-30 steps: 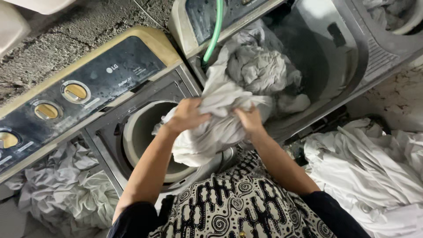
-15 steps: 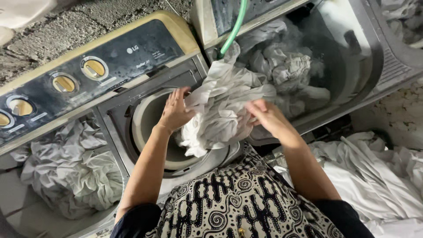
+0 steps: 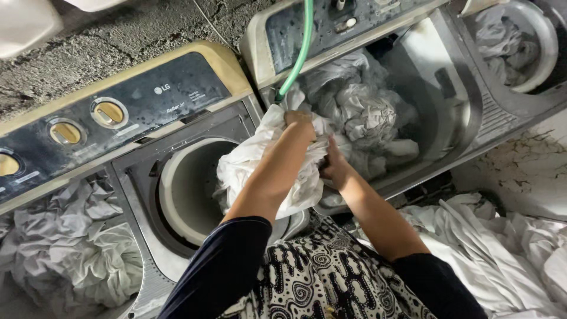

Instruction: The person moves laundry items from one tub to another, presses them down by hand, and rinses clothes under water.

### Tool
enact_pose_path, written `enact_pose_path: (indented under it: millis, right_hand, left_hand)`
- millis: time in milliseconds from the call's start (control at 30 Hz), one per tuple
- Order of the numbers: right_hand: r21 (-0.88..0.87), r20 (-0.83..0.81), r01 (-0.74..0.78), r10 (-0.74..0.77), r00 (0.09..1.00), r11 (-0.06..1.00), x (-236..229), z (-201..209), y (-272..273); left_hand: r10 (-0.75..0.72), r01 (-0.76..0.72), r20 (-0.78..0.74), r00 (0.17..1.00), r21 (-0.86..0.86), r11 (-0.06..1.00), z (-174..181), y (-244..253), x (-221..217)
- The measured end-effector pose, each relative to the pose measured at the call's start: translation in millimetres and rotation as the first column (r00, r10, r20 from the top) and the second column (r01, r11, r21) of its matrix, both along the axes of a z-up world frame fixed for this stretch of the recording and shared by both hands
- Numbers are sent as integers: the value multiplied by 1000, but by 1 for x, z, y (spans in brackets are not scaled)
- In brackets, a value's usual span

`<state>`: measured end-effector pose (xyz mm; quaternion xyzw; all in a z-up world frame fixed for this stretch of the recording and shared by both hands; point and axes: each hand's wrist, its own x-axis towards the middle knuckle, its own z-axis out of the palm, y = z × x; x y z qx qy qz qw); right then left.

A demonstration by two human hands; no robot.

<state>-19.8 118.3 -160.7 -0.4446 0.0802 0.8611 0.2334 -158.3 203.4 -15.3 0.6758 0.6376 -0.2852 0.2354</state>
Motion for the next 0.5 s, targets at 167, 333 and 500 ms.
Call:
enact_pose_path:
  millis: [167,333,500]
  right_hand:
    - [27,-21,160,-159,987,987,12,-5,-4]
    - [108,-96,211,-201,975,971,13,3,-2]
    - [261,-204,268,-219,954,927,11,-19,1]
  left_hand:
    - [64,-67,249,966,3,998,-2,-27,-8]
    - [38,-59,551,834,20,998,48,-64,-9]
    - [12,-33,737,676,15,999,43,-84,-24]
